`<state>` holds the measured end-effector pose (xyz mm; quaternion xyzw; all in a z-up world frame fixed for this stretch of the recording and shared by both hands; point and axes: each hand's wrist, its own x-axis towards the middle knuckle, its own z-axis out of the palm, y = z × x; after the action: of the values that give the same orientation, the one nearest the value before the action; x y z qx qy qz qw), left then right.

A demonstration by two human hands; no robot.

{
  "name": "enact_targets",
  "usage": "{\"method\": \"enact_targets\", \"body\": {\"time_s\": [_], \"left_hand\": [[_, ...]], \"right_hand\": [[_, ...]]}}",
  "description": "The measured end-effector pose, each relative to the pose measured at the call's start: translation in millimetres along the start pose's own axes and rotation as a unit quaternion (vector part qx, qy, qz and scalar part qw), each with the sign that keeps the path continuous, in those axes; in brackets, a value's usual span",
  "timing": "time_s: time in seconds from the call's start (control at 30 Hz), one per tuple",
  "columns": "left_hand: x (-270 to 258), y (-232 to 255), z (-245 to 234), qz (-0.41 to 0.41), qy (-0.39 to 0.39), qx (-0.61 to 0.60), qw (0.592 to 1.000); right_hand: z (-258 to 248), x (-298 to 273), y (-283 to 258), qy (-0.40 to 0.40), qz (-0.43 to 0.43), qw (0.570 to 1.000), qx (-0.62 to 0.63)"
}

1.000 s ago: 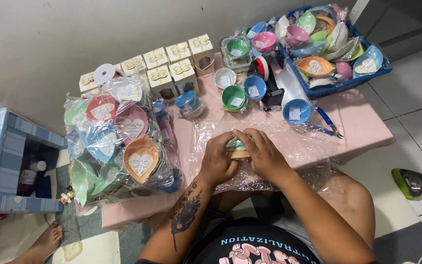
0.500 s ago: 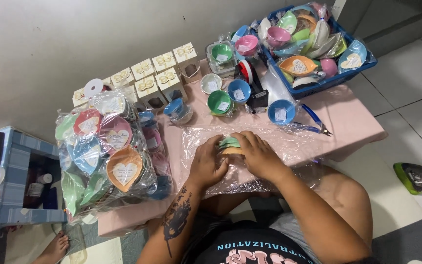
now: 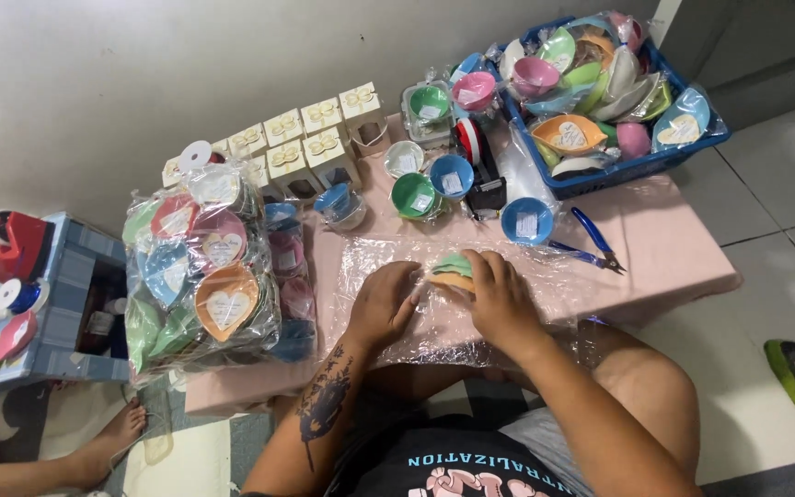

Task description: The person places heart-shaped souvenir items into clear plastic bags by hand.

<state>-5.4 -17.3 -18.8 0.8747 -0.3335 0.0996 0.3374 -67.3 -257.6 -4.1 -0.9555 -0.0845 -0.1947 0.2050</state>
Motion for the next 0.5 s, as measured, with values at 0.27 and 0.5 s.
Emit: {"method": "enact_targets", "body": {"time_s": [0.27, 0.5], "left_hand": [[-16, 31, 10, 0.029, -0.022, 0.293, 0.955], [-100, 70, -15, 0.001, -0.040, 0.234, 0.972]], "right_hand": [[27, -6, 27, -0.034, 0.004, 0.999, 0.035], [5, -7, 4, -0.020, 0.016, 0.997, 0.071]]}}
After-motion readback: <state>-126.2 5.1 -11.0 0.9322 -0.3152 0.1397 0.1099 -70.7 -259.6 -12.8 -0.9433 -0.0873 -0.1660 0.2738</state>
